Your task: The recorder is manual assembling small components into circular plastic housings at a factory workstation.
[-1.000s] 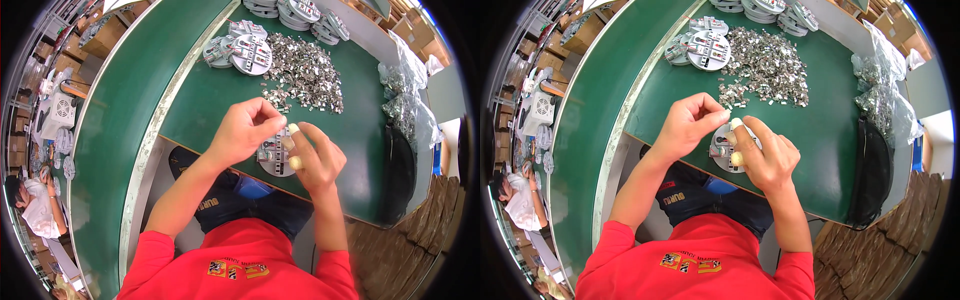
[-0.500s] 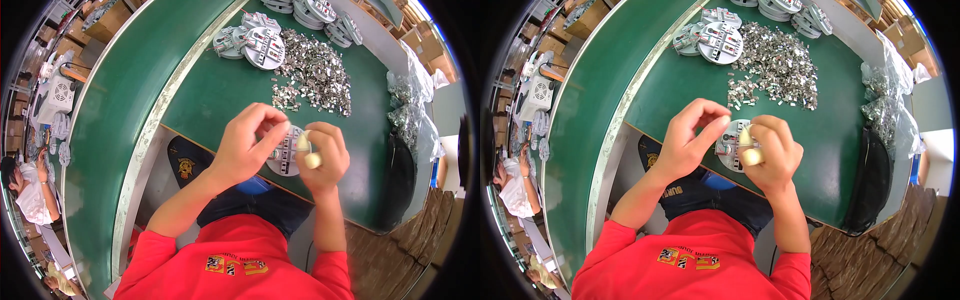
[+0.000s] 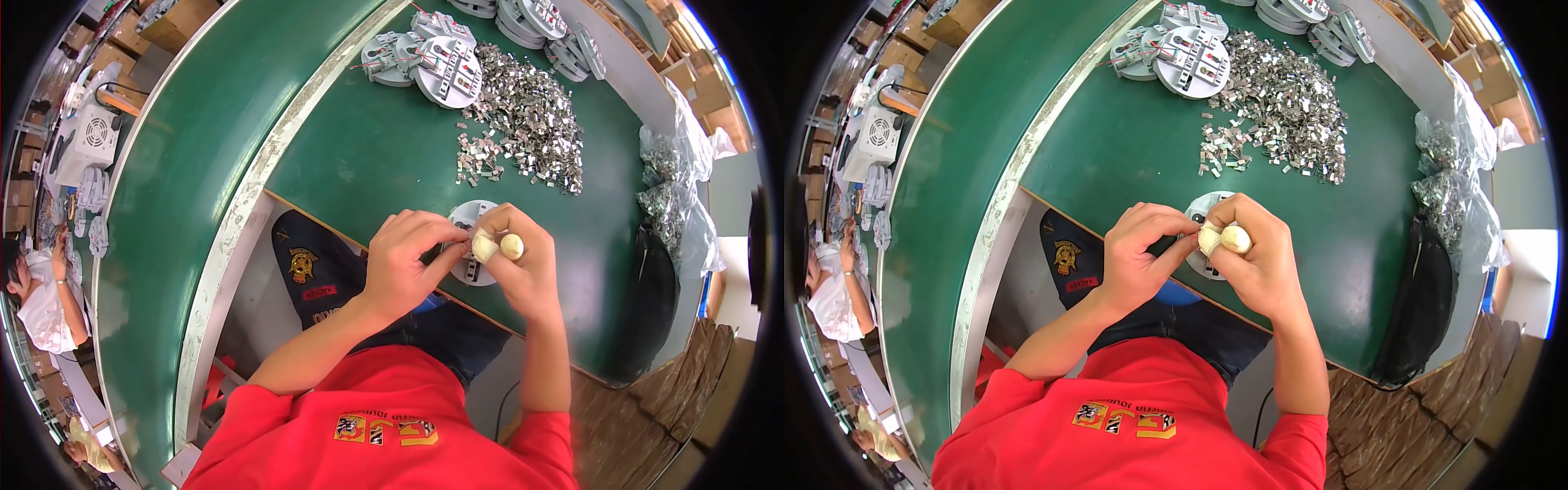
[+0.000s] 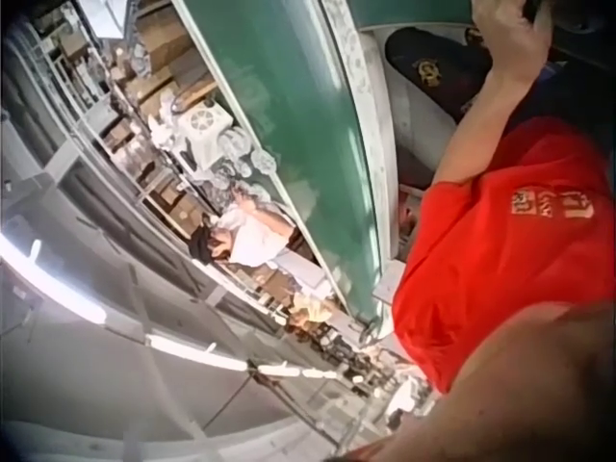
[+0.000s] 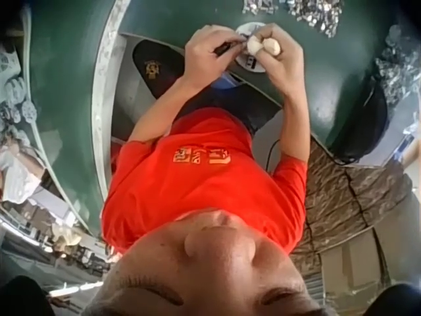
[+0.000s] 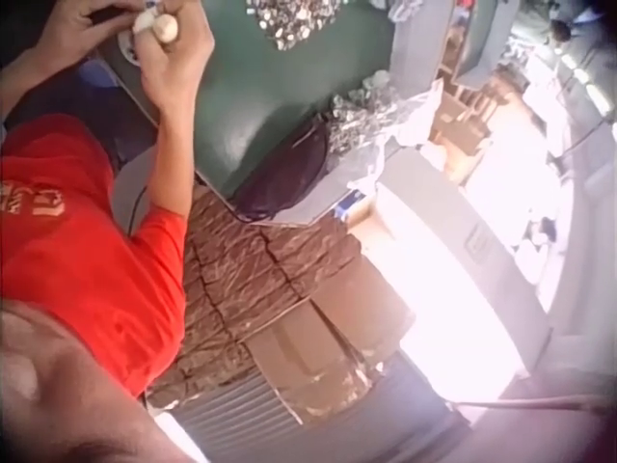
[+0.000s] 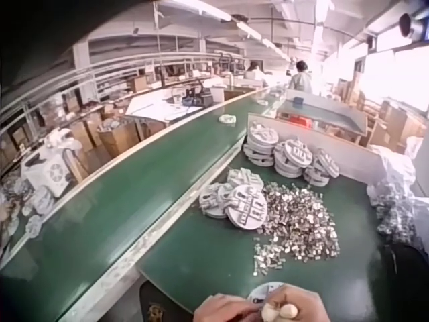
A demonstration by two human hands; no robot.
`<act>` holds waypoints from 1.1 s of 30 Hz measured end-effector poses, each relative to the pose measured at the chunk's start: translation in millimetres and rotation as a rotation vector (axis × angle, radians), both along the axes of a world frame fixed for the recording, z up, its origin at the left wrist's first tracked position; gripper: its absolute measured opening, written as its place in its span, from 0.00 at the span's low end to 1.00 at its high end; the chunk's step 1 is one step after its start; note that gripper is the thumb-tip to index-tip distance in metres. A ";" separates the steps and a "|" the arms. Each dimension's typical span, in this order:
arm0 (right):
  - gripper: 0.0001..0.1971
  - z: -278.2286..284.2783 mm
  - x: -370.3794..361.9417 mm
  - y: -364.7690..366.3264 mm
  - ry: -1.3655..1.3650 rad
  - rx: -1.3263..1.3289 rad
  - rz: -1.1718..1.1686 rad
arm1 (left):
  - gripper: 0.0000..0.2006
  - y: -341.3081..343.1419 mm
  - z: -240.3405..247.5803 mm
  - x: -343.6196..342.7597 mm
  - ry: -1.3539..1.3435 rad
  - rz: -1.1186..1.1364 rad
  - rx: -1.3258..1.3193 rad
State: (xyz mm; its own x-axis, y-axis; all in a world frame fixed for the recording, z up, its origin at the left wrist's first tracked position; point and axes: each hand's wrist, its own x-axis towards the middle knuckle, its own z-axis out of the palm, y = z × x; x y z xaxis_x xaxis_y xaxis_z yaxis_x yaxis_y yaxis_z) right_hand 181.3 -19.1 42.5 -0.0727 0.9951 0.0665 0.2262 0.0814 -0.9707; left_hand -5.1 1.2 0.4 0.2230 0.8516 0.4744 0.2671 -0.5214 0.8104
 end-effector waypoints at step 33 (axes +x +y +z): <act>0.10 21.9 23.4 12.5 -0.808 0.316 0.356 | 0.06 12.4 7.5 -8.4 0.175 -0.191 -0.049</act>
